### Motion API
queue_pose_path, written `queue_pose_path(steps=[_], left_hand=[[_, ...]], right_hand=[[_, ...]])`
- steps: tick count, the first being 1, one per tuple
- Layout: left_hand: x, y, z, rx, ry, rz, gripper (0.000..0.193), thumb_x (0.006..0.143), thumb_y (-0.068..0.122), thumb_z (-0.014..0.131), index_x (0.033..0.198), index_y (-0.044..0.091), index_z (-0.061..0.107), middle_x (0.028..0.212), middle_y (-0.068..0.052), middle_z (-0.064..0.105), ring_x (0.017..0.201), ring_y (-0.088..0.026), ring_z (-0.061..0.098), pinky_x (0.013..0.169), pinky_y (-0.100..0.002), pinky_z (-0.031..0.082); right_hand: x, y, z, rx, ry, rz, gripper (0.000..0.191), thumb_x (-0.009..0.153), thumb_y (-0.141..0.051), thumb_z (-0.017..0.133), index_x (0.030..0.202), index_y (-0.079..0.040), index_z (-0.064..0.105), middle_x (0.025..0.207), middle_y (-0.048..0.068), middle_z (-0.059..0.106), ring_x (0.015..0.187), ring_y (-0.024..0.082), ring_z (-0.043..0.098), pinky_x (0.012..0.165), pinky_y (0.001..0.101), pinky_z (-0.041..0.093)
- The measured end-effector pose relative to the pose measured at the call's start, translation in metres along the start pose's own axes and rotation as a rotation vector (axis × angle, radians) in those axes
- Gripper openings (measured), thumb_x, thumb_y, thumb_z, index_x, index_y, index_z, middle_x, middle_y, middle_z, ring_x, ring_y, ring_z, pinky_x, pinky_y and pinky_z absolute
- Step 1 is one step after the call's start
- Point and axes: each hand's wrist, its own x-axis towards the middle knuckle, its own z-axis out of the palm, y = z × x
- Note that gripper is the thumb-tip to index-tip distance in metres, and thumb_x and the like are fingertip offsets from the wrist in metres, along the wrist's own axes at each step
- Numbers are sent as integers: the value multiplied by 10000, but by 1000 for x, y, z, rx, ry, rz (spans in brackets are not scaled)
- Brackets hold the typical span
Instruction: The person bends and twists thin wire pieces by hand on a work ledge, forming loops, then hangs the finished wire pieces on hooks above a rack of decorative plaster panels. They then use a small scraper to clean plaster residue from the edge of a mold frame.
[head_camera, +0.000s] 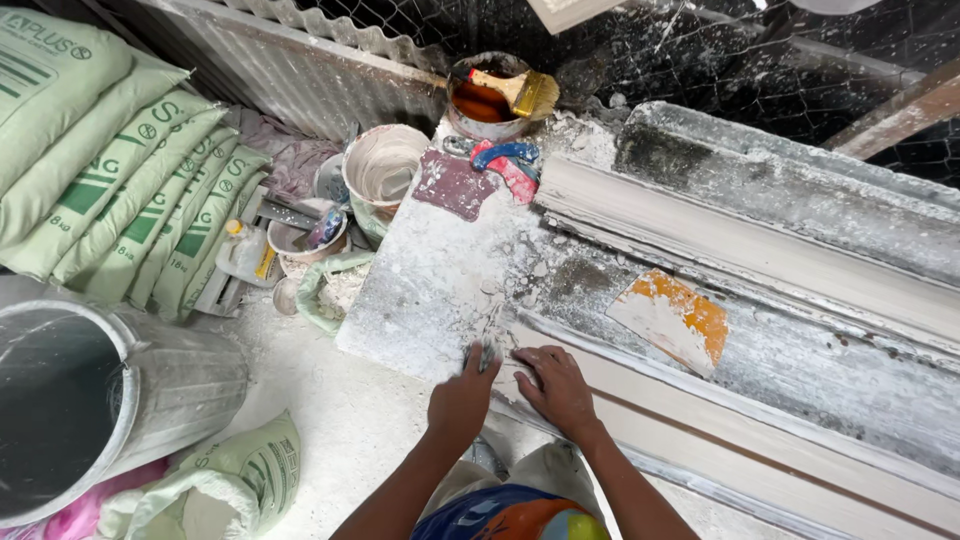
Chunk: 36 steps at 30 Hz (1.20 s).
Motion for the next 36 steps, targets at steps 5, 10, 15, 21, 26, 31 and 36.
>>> queue_pose_path(steps=[5,10,15,21,26,31,36], left_hand=[[-1,-2,-1,-23,58,21,557,903,85,579,1435,245,533,1609,-158,342,753,-303,750,613,-433,601],[0,-2,-2,33,75,5,560,902,79,589,1443,209,528,1622,-161,342,717,-289,751,591,-416,596],[11,0,-1,47,28,16,569,906,82,595,1443,255,518,1612,-143,329,710,-306,748,562,-423,598],[18,-3,0,70,50,44,584,903,83,596,1458,244,515,1625,-138,332,710,-285,755,586,-411,599],[19,-4,-2,76,15,38,584,907,85,588,1456,265,508,1632,-144,310,727,-289,750,579,-417,600],[26,0,-9,59,-2,40,590,928,97,587,1486,247,472,1634,-151,304,726,-288,757,605,-410,602],[36,2,-13,101,12,59,637,870,60,618,1473,217,485,1636,-171,300,755,-288,753,608,-402,609]], right_hand=[[-1,0,3,-3,-30,146,350,871,-284,742,1184,-131,707,1068,92,690,1045,294,626,910,427,481],[10,-3,16,84,123,377,248,915,-341,718,1053,-138,749,944,62,688,816,226,686,773,368,550],[21,-7,22,9,161,447,315,907,-295,700,1157,-106,725,784,99,657,725,264,640,702,408,511],[18,-1,25,48,245,321,210,993,-238,587,962,-87,729,884,71,724,846,282,675,782,418,515],[13,6,30,93,254,338,220,1013,-206,548,965,-54,700,866,67,727,847,297,679,791,425,516],[14,6,31,120,297,317,184,997,-194,586,952,-58,702,870,70,707,788,262,689,730,396,534],[15,5,30,67,257,409,140,921,-198,669,911,-87,753,843,94,666,676,254,642,632,394,522]])
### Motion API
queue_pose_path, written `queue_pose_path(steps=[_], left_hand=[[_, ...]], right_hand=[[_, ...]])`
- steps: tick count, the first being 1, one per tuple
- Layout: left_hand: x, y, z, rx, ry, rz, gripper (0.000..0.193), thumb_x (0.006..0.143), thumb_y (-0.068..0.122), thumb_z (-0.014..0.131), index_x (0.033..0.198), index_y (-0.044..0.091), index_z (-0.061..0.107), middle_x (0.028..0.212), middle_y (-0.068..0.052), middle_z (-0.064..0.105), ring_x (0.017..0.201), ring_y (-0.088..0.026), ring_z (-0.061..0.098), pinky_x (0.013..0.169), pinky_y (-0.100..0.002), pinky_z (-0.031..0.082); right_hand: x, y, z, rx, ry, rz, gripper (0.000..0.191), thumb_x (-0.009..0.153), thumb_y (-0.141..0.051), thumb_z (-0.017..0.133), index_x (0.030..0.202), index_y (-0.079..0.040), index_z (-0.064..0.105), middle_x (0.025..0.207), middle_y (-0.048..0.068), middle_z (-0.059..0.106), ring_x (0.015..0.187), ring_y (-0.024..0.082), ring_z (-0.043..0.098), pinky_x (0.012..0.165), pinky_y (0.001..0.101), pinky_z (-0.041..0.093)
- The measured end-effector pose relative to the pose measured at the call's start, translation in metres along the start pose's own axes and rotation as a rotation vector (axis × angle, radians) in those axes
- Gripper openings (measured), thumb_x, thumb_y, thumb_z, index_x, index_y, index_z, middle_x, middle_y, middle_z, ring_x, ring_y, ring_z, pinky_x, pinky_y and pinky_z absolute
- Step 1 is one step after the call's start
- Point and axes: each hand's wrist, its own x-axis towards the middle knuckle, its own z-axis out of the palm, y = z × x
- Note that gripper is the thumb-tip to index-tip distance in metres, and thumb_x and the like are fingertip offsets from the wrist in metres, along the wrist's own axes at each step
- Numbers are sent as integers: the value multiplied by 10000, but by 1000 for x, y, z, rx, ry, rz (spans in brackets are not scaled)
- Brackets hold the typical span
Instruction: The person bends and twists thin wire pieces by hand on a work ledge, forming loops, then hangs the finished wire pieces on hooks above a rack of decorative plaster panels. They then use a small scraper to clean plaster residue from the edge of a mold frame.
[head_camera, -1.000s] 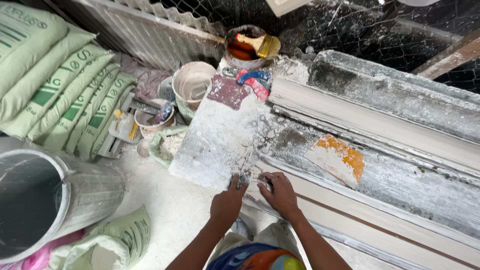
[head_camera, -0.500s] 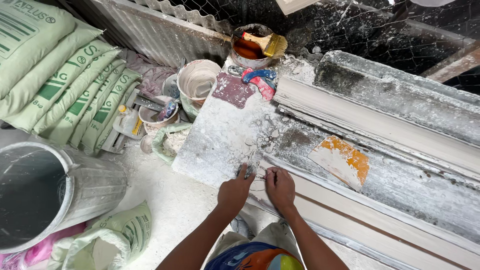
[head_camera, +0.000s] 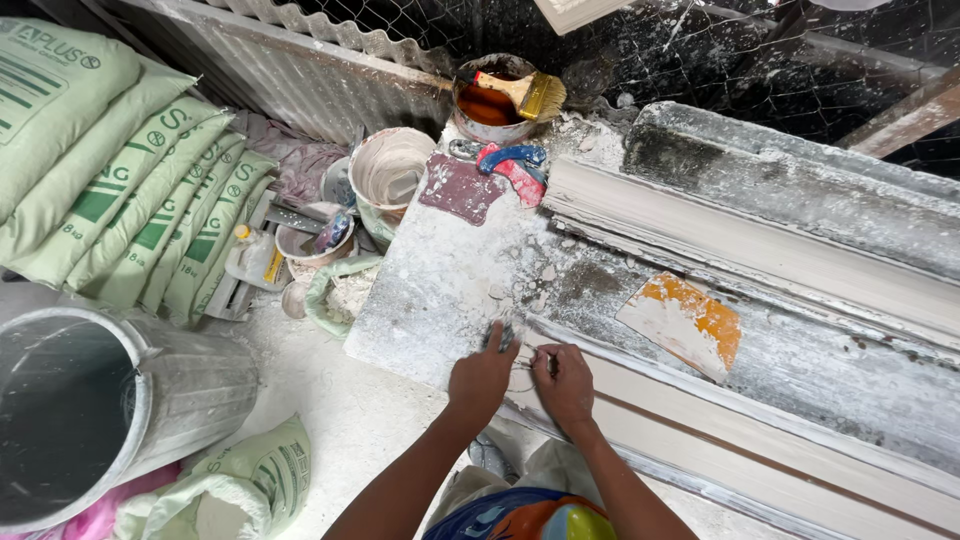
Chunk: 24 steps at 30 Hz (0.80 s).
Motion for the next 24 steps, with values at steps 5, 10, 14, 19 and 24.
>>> queue_pose_path(steps=[5,10,14,19,24], left_hand=[[11,2,2,-51,-25,-12,586,892,92,599,1447,247,493,1598,-176,337,776,-305,751,631,-431,605],[20,8,-5,-71,99,1,554,921,83,567,1453,229,514,1596,-186,395,775,-297,757,633,-418,606],[16,12,-17,-117,32,-34,593,904,62,577,1457,261,501,1611,-154,349,770,-317,750,638,-433,601],[5,12,-23,-119,-207,-145,773,807,-22,606,1498,278,432,1645,-161,229,804,-305,745,636,-424,613],[2,17,-22,-127,-28,-111,677,859,3,581,1486,240,482,1639,-153,299,784,-319,750,639,-433,611]], right_hand=[[1,2,-3,44,36,-102,138,933,-186,661,968,-68,724,863,107,656,720,269,644,652,404,518],[5,13,2,81,48,-147,152,998,-129,560,1008,-58,694,926,120,675,865,337,649,761,444,513],[6,32,8,70,8,-115,194,1034,-101,491,974,-37,664,979,133,682,934,358,636,830,462,500],[9,38,9,61,35,-248,168,1033,-104,493,990,-39,641,1005,135,668,959,355,624,860,470,496],[13,19,-7,48,-67,-178,236,934,-193,656,1122,-57,699,871,126,632,839,320,611,761,454,492]])
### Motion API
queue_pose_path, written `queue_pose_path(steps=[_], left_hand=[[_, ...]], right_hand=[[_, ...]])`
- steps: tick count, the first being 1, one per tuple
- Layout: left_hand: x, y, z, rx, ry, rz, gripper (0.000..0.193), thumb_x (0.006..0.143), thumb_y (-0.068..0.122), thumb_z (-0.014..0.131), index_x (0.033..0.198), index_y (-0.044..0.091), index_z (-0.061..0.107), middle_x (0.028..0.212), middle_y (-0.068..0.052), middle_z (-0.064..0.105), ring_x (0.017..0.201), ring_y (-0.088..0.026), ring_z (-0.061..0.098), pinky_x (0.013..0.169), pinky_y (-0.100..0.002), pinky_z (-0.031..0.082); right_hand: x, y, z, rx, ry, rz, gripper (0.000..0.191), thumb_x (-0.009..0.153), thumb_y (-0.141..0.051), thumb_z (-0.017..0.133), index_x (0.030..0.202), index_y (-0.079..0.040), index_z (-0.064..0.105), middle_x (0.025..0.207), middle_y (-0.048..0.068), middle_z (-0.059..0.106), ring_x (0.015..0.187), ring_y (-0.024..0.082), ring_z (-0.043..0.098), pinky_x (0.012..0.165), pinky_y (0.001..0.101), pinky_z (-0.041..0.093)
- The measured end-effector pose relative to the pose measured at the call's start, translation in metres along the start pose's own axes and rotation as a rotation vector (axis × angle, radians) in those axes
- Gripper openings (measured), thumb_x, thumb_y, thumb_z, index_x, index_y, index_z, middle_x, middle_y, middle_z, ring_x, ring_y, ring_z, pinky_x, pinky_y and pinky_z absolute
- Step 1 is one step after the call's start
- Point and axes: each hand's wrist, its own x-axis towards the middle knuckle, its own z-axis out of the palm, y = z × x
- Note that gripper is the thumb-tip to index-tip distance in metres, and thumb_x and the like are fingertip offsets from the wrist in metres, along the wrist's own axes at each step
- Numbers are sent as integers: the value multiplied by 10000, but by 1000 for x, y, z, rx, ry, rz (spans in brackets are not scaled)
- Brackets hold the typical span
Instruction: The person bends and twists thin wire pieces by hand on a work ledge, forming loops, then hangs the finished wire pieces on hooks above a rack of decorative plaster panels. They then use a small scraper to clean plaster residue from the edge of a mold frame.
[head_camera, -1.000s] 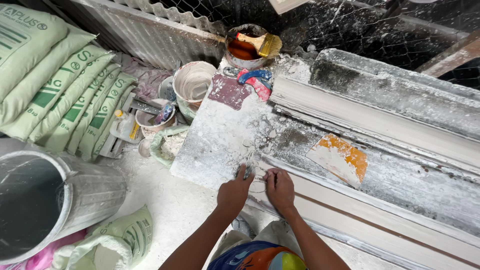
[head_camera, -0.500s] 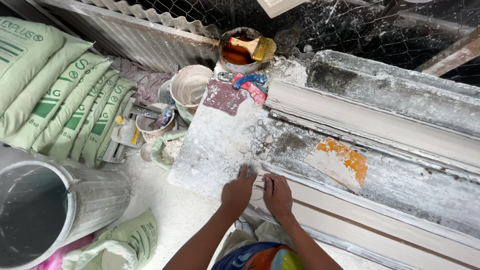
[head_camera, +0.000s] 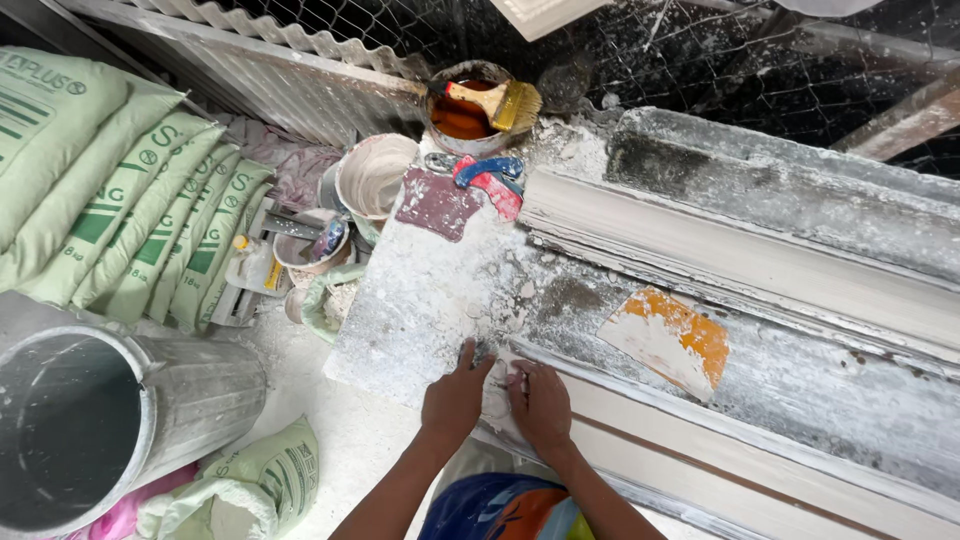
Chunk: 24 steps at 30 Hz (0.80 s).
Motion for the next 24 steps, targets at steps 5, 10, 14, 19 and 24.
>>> queue_pose_path(steps=[5,10,14,19,24], left_hand=[[7,-4,-3,-84,-123,-83,618,899,57,570,1469,275,476,1642,-137,262,818,-352,744,684,-469,601],[40,-24,-8,-40,28,177,618,876,48,595,1464,223,517,1615,-168,322,887,-368,733,700,-468,598],[69,-40,-16,69,-136,386,686,810,114,674,1461,237,493,1608,-148,301,904,-364,721,689,-456,592],[92,-59,-51,295,-222,698,602,895,40,592,1442,283,534,1653,-112,294,838,-311,747,683,-429,592],[121,-63,-81,406,-362,852,551,902,61,581,1386,324,575,1643,-81,309,892,-314,741,724,-442,596]], right_hand=[[4,-14,-7,-6,21,-123,189,855,-220,751,990,-88,735,882,62,656,810,259,619,718,409,484],[5,-10,-4,-81,-43,-135,107,830,-207,771,883,-114,767,906,30,665,881,258,622,765,417,477],[-12,-15,-2,-111,-67,-149,117,819,-190,771,892,-99,772,1106,60,663,1074,294,593,901,453,458],[-34,-46,20,-190,43,-26,123,817,-184,764,908,-101,769,1294,82,642,1301,345,506,1076,511,379],[-51,-66,31,-151,167,71,234,864,-160,697,1077,-63,709,1394,128,591,1394,385,456,1148,524,350]])
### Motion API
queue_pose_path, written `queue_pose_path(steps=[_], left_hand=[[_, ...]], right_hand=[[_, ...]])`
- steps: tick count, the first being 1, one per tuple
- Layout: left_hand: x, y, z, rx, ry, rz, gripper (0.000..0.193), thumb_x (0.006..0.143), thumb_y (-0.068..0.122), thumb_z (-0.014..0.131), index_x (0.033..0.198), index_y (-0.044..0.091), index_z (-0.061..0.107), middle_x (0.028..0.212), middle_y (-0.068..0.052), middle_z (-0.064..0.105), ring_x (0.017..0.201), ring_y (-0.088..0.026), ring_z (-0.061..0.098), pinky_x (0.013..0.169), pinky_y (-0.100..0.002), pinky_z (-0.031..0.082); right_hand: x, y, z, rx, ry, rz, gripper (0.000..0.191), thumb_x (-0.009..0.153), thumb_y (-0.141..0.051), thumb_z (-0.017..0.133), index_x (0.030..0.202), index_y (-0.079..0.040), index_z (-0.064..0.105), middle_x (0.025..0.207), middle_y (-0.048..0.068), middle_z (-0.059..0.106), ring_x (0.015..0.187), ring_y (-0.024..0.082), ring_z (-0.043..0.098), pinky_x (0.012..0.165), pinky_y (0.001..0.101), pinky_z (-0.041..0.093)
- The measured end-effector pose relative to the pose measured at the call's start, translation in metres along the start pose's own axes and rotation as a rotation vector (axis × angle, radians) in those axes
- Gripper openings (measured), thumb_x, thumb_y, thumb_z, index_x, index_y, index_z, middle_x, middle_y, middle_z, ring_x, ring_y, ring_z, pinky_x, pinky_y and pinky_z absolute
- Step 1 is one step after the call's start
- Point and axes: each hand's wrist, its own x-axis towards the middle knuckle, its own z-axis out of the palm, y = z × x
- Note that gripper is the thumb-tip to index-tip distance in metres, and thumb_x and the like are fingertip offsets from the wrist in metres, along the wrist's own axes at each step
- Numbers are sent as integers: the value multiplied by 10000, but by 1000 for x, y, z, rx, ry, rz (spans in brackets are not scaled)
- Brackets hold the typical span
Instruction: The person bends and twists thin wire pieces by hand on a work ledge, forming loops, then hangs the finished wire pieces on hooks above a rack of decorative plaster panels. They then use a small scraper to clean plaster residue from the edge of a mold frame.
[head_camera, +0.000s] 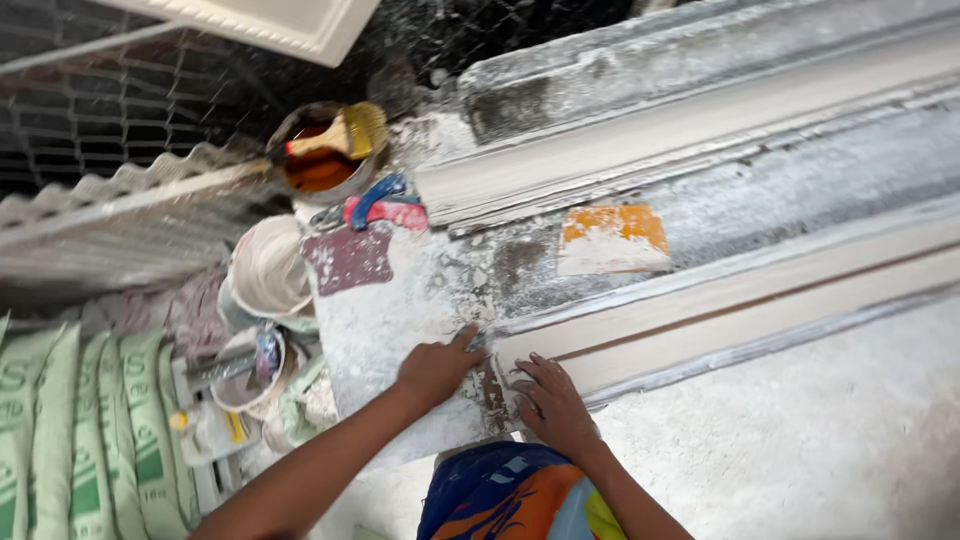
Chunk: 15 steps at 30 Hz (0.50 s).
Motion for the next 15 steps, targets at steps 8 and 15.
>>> queue_pose_path(steps=[8,15], left_hand=[[77,37,-8,14,20,240,488,923,77,574,1359,296,600,1639,-91,354,912,-327,741,750,-445,599],[50,15,-12,56,-148,112,611,923,49,533,1411,417,525,1683,-28,224,926,-297,742,729,-439,606]], right_hand=[[-22,60,-66,-489,264,490,440,979,-281,548,1364,-69,575,1497,276,453,1441,481,361,1171,615,277],[-2,96,-107,-645,307,819,626,1007,-426,408,1569,-153,394,1652,254,238,1527,504,134,1194,654,85]])
